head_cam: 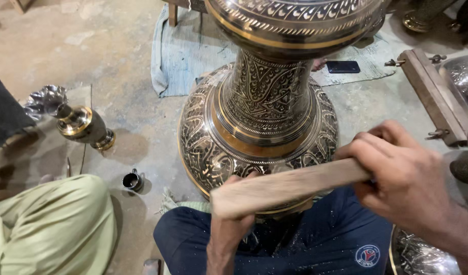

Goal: The person uses a chisel and wooden mallet to engrave decorative patterns into a large brass vase. They repeatedly tap the chisel along the surface to create intricate designs while seated on the floor.

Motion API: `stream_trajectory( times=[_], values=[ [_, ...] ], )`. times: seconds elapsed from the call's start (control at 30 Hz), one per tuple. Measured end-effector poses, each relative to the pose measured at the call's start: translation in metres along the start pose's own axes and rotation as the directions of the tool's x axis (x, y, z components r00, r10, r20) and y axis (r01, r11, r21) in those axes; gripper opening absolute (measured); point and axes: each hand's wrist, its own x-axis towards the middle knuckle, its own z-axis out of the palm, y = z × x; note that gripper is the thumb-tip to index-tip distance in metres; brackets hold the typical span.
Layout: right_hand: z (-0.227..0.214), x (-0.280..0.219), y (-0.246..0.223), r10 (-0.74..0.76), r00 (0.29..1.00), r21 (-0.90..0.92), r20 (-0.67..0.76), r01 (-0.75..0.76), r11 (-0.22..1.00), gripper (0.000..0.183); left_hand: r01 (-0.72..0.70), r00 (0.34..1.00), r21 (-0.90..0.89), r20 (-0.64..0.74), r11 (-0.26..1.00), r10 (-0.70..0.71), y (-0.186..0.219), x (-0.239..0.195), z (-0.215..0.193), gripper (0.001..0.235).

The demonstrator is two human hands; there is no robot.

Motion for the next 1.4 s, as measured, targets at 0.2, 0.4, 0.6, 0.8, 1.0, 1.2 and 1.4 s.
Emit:
stream_trajectory(
  times=[0.2,0.4,0.6,0.8,1.0,1.2,1.4],
  values=[
    [-0.007,0.000,0.001,0.067,0.990,-0.053,0.125,-0.061,0.997,0.026,0.087,0.995,0.117,0.039,0.989,-0.092,-0.002,-0.005,0.001,0.029],
    [-0.022,-0.004,0.005,0.129,0.969,0.091,0.211,-0.150,0.984,0.033,-0.215,0.972,0.145,-0.064,0.966,0.226,0.000,-0.006,0.001,0.029],
    [-0.026,0.001,0.006,0.096,0.967,0.037,0.237,-0.107,0.994,0.033,-0.106,0.988,0.085,-0.102,0.991,0.115,-0.014,-0.018,0.008,0.024],
    [-0.023,-0.006,0.012,0.083,0.960,0.008,0.268,-0.089,0.996,0.036,-0.004,0.999,0.147,-0.042,0.989,0.010,-0.022,-0.030,0.010,0.027],
    [-0.027,-0.007,0.008,0.047,0.937,-0.012,0.345,-0.046,0.999,0.044,-0.304,0.931,0.296,-0.112,0.906,0.348,-0.009,-0.018,0.014,0.037],
    [-0.039,-0.002,-0.003,0.020,0.958,-0.072,0.286,0.000,0.997,0.041,-0.130,0.980,0.254,0.178,0.958,0.086,-0.013,-0.023,0.014,0.031],
    [-0.030,-0.005,0.001,-0.110,0.974,0.039,0.200,0.104,0.994,0.036,0.116,0.990,0.201,0.057,0.973,-0.129,-0.013,-0.030,0.018,0.013]
  ],
)
